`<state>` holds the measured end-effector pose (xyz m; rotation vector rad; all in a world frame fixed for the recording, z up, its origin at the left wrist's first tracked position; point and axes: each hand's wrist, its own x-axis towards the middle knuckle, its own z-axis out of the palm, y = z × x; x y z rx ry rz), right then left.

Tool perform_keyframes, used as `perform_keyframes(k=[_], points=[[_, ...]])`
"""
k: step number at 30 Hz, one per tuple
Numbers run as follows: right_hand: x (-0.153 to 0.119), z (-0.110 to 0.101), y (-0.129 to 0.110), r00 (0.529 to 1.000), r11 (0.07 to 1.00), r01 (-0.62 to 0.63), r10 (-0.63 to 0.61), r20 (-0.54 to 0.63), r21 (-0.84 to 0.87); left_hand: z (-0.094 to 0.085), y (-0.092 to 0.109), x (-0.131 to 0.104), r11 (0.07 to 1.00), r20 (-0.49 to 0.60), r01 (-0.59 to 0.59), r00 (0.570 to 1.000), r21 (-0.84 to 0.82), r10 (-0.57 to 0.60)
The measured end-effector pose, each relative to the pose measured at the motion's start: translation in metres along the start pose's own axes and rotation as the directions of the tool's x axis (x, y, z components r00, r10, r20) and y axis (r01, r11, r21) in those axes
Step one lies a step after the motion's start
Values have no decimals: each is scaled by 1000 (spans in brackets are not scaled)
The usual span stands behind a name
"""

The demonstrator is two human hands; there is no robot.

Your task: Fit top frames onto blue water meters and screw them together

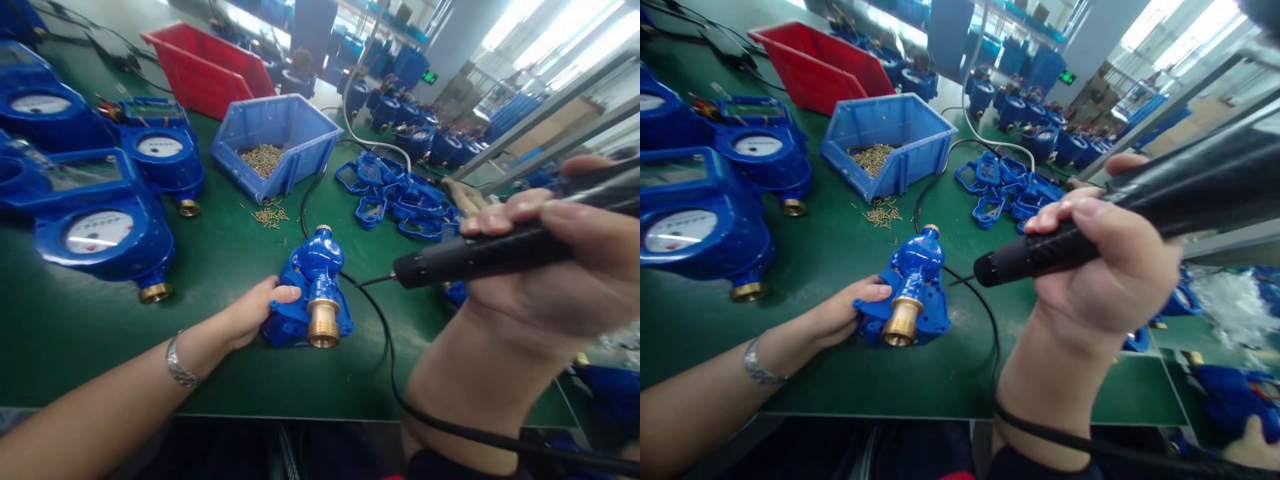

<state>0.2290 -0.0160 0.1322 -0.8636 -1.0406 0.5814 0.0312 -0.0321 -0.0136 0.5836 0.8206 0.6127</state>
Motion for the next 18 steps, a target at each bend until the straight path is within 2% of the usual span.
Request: perform_keyframes(k=[3, 7, 14, 18], points=[[-15, -7, -14, 999, 997, -40, 40, -8, -65, 0, 1, -2, 1000, 18, 7, 1000, 22, -8], [-36, -13, -9, 988, 984, -151, 148, -36, -92, 1, 5, -5, 999, 71, 29, 997, 36, -31], [-42, -17, -11, 975, 972, -220, 218, -27, -86, -3, 4, -2, 995, 26, 52, 998, 87, -54], [-51, -16, 0, 965, 960, -261, 260, -18, -101, 0, 3, -1, 998, 7, 36, 999, 50, -37]])
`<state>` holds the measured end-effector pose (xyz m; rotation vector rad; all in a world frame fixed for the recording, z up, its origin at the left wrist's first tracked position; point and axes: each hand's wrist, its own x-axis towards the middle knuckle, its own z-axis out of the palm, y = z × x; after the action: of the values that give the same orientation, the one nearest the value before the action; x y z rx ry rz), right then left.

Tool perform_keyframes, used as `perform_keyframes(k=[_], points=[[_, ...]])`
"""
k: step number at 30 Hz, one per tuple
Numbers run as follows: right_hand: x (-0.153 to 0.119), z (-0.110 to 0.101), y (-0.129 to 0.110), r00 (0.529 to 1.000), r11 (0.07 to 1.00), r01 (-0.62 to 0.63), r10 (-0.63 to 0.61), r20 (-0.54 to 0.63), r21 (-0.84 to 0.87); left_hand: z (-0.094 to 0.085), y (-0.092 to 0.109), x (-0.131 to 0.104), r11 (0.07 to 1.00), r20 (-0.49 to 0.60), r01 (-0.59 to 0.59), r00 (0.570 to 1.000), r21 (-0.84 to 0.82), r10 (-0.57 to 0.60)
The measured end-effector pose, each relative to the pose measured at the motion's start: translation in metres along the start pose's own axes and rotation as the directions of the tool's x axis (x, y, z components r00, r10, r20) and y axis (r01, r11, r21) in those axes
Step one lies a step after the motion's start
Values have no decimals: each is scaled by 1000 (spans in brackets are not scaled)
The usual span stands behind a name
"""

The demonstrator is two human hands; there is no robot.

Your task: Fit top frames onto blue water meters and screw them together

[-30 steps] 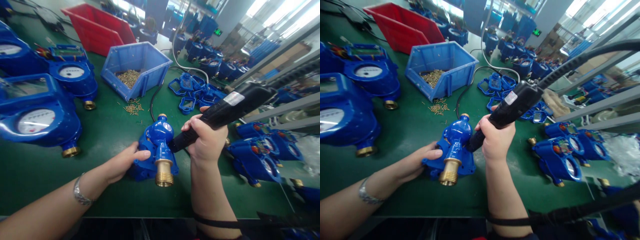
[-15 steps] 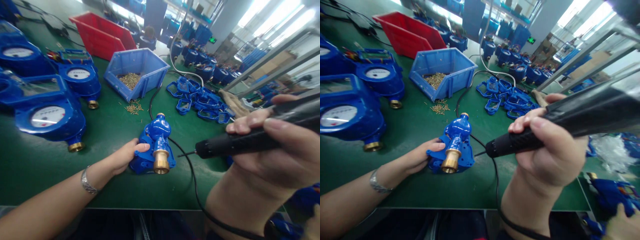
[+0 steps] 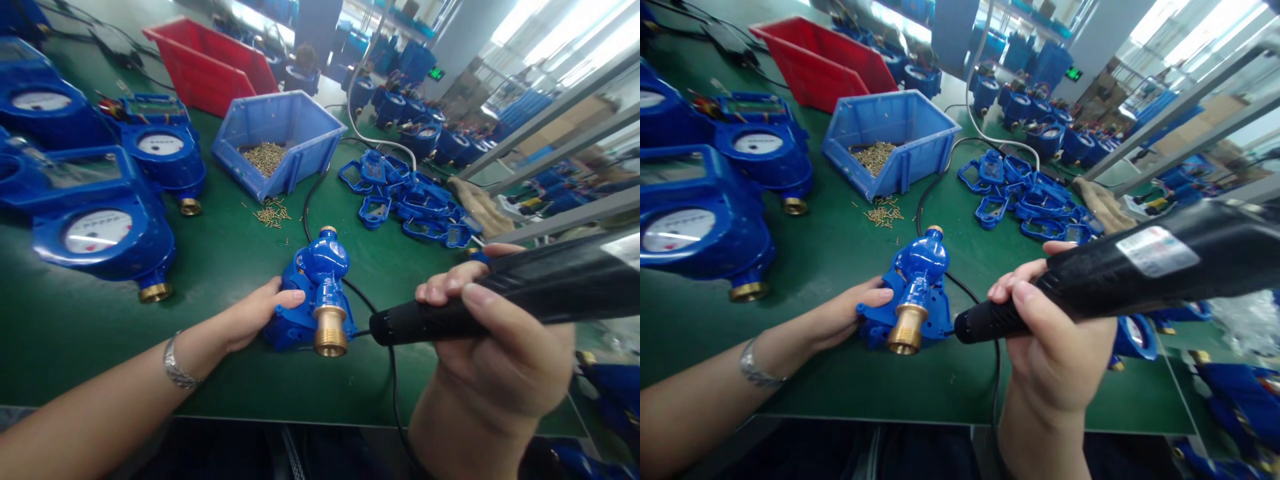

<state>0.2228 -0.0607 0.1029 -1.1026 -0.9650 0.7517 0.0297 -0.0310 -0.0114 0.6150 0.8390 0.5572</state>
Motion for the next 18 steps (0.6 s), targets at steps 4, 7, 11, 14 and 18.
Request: perform_keyframes(k=[4, 7, 11, 14, 18], points=[[-6, 1, 20, 999, 999, -34, 34, -15, 22, 5, -2, 0, 997, 27, -57, 998, -43, 58], [-9, 0, 27, 999, 998, -34, 36, -28, 49, 9, -5, 2, 996, -17, -64, 998, -56, 63], [-13, 0, 27, 999, 998, -22, 24, -29, 64, 12, -10, 3, 992, -72, -74, 995, -101, 67], [-15, -1, 27, 998, 998, -22, 25, -49, 57, 13, -12, 3, 991, -128, -83, 989, -106, 69], [-17, -3, 28, 999, 998, -18, 20, -44, 53, 15, -11, 2, 993, -156, -67, 986, -96, 52]])
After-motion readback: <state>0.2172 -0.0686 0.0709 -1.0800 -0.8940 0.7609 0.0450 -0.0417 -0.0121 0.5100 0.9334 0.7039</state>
